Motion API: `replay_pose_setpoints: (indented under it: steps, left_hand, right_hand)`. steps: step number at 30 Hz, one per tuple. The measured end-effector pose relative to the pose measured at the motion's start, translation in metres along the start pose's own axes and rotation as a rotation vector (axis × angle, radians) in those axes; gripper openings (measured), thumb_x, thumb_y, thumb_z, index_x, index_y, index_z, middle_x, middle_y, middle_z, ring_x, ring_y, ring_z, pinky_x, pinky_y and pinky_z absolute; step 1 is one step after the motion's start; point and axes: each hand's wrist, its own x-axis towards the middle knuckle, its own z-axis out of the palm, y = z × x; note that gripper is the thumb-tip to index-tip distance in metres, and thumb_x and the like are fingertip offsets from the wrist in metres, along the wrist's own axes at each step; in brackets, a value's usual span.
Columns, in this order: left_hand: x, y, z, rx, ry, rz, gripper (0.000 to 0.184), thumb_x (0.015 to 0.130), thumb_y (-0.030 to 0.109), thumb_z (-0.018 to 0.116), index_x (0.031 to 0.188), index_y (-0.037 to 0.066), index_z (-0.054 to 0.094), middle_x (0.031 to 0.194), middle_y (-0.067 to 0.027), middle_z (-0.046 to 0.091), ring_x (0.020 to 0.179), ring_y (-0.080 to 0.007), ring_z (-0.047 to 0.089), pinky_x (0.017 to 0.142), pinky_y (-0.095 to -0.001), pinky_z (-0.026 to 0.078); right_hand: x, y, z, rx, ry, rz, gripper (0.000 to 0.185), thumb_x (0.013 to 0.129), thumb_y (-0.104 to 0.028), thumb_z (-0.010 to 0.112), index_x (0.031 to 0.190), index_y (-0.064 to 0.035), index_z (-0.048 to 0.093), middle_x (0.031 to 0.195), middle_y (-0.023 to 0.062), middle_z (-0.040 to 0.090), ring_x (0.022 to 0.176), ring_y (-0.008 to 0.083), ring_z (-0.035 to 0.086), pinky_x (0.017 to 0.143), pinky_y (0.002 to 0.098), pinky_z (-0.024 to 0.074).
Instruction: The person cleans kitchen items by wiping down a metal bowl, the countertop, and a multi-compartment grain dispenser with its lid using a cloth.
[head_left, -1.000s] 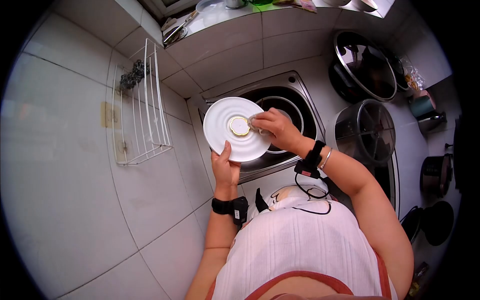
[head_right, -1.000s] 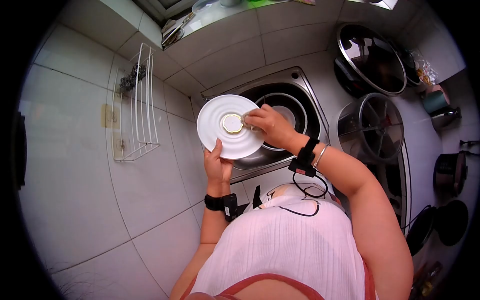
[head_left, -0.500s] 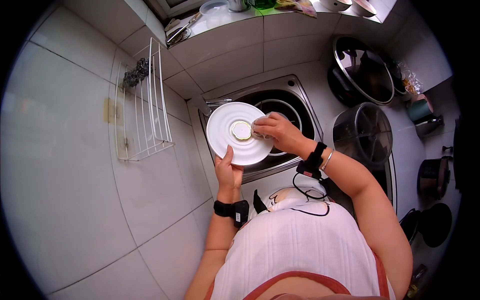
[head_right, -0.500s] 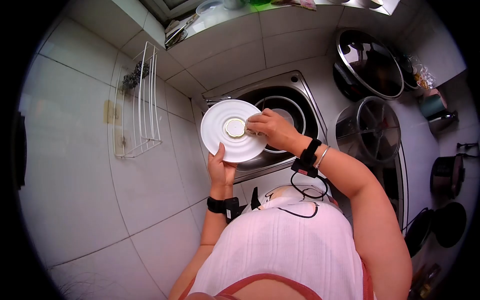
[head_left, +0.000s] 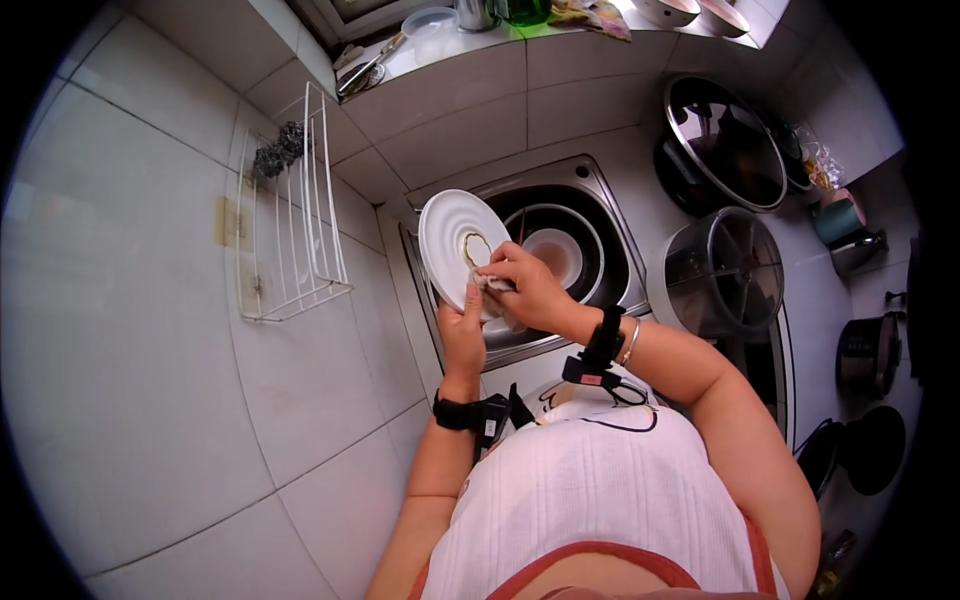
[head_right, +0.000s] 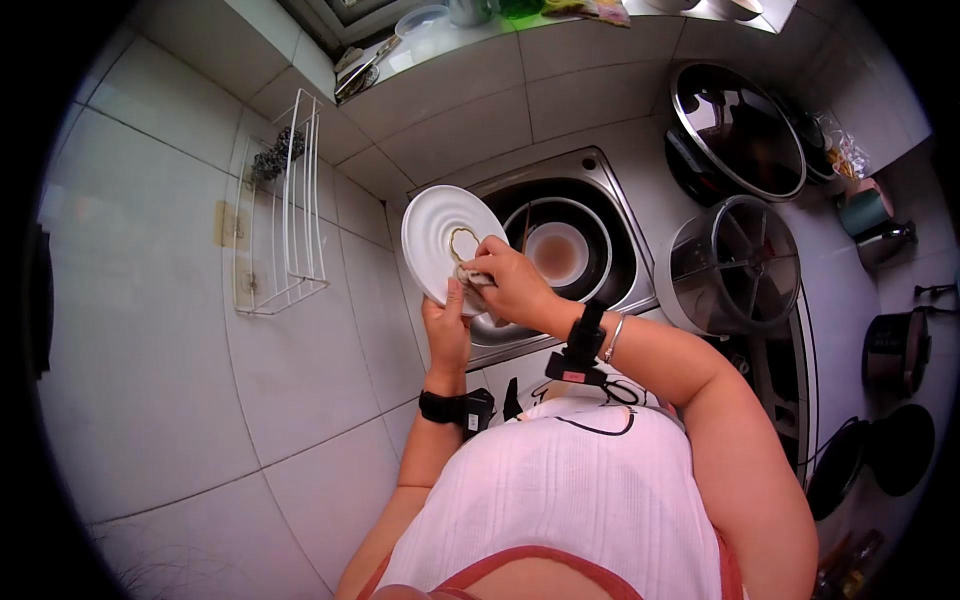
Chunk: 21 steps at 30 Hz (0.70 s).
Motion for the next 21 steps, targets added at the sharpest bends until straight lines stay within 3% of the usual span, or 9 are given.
replay_pose_setpoints:
  steps: [1, 3, 7, 11, 15, 17, 19, 20, 21]
  left_hand:
    - [0.001, 0.001, 0.000, 0.141, -0.040, 0.004, 0.034, 0.097, 0.018, 0.045, 0.126, 0.000, 0.042, 0.120, -0.0103, 0.053, 0.105, -0.0168, 0.055, 0.089, -0.0301, 0.047]
    - [-0.003, -0.002, 0.007, 0.035, -0.006, 0.025, 0.034, 0.097, 0.018, 0.045, 0.126, 0.000, 0.042, 0.120, -0.0101, 0.053, 0.105, -0.0166, 0.055, 0.088, -0.0298, 0.047]
    - [-0.009, 0.009, 0.014, -0.236, 0.064, -0.030, 0.033, 0.096, 0.017, 0.046, 0.124, 0.000, 0.043, 0.119, -0.0099, 0.054, 0.103, -0.0167, 0.056, 0.086, -0.0296, 0.047]
    - [-0.010, 0.005, 0.008, -0.262, 0.133, -0.027, 0.032, 0.095, 0.017, 0.047, 0.123, -0.001, 0.044, 0.117, -0.0099, 0.055, 0.101, -0.0170, 0.057, 0.086, -0.0302, 0.048]
    - [-0.011, 0.006, 0.003, -0.203, 0.092, -0.050, 0.031, 0.093, 0.016, 0.053, 0.119, -0.001, 0.048, 0.108, -0.0057, 0.060, 0.088, -0.0108, 0.059, 0.076, -0.0240, 0.047]
    - [-0.011, 0.008, 0.002, -0.175, 0.091, -0.029, 0.031, 0.093, 0.015, 0.054, 0.118, -0.001, 0.049, 0.107, -0.0057, 0.060, 0.086, -0.0104, 0.059, 0.075, -0.0237, 0.047]
    - [-0.011, 0.010, 0.001, -0.104, 0.029, -0.046, 0.029, 0.092, 0.014, 0.054, 0.116, -0.001, 0.051, 0.107, -0.0061, 0.061, 0.085, -0.0098, 0.058, 0.073, -0.0229, 0.047]
    - [-0.011, 0.010, 0.002, -0.102, 0.027, -0.047, 0.029, 0.092, 0.014, 0.054, 0.116, -0.001, 0.051, 0.107, -0.0061, 0.061, 0.085, -0.0098, 0.058, 0.073, -0.0229, 0.047]
    - [-0.012, 0.010, 0.004, -0.120, 0.003, -0.075, 0.029, 0.091, 0.013, 0.055, 0.116, -0.001, 0.051, 0.107, -0.0062, 0.061, 0.086, -0.0099, 0.058, 0.074, -0.0229, 0.047]
  right_hand:
    - [0.006, 0.001, 0.005, 0.132, 0.038, 0.088, 0.026, 0.072, 0.003, 0.061, 0.097, -0.0008, 0.064, 0.094, 0.0127, 0.054, 0.085, 0.0296, 0.056, 0.074, 0.0346, 0.0467]
    - [0.009, 0.002, 0.007, 0.264, 0.073, 0.176, 0.027, 0.072, 0.004, 0.061, 0.099, -0.0005, 0.064, 0.095, 0.0132, 0.053, 0.085, 0.0295, 0.056, 0.075, 0.0321, 0.0466]
    - [-0.001, 0.004, -0.004, 0.024, -0.071, 0.062, 0.029, 0.072, 0.005, 0.060, 0.101, -0.0020, 0.064, 0.095, 0.0133, 0.054, 0.087, 0.0300, 0.056, 0.076, 0.0326, 0.0463]
    - [-0.014, 0.026, -0.019, -0.252, -0.121, -0.029, 0.031, 0.072, 0.004, 0.060, 0.102, -0.0040, 0.065, 0.094, 0.0139, 0.054, 0.087, 0.0310, 0.056, 0.076, 0.0341, 0.0464]
    - [-0.001, 0.061, -0.031, -0.191, 0.077, 0.246, 0.030, 0.072, 0.003, 0.061, 0.102, -0.0033, 0.064, 0.093, 0.0145, 0.056, 0.084, 0.0309, 0.058, 0.075, 0.0336, 0.0473]
    - [0.008, 0.053, -0.042, -0.068, 0.167, 0.222, 0.028, 0.074, 0.001, 0.059, 0.101, -0.0063, 0.063, 0.093, 0.0122, 0.058, 0.086, 0.0320, 0.058, 0.078, 0.0348, 0.0469]
    - [0.017, 0.041, -0.053, 0.091, 0.131, -0.050, 0.033, 0.072, 0.010, 0.054, 0.101, -0.0046, 0.061, 0.100, 0.0097, 0.056, 0.090, 0.0256, 0.055, 0.077, 0.0309, 0.0468]
    - [0.021, 0.027, -0.059, 0.012, 0.085, -0.142, 0.037, 0.067, 0.013, 0.053, 0.098, -0.0058, 0.062, 0.101, 0.0079, 0.055, 0.093, 0.0249, 0.052, 0.079, 0.0308, 0.0464]
    - [0.023, 0.021, -0.058, 0.012, 0.091, -0.139, 0.037, 0.067, 0.013, 0.053, 0.098, -0.0058, 0.062, 0.101, 0.0079, 0.055, 0.093, 0.0249, 0.052, 0.079, 0.0308, 0.0464]
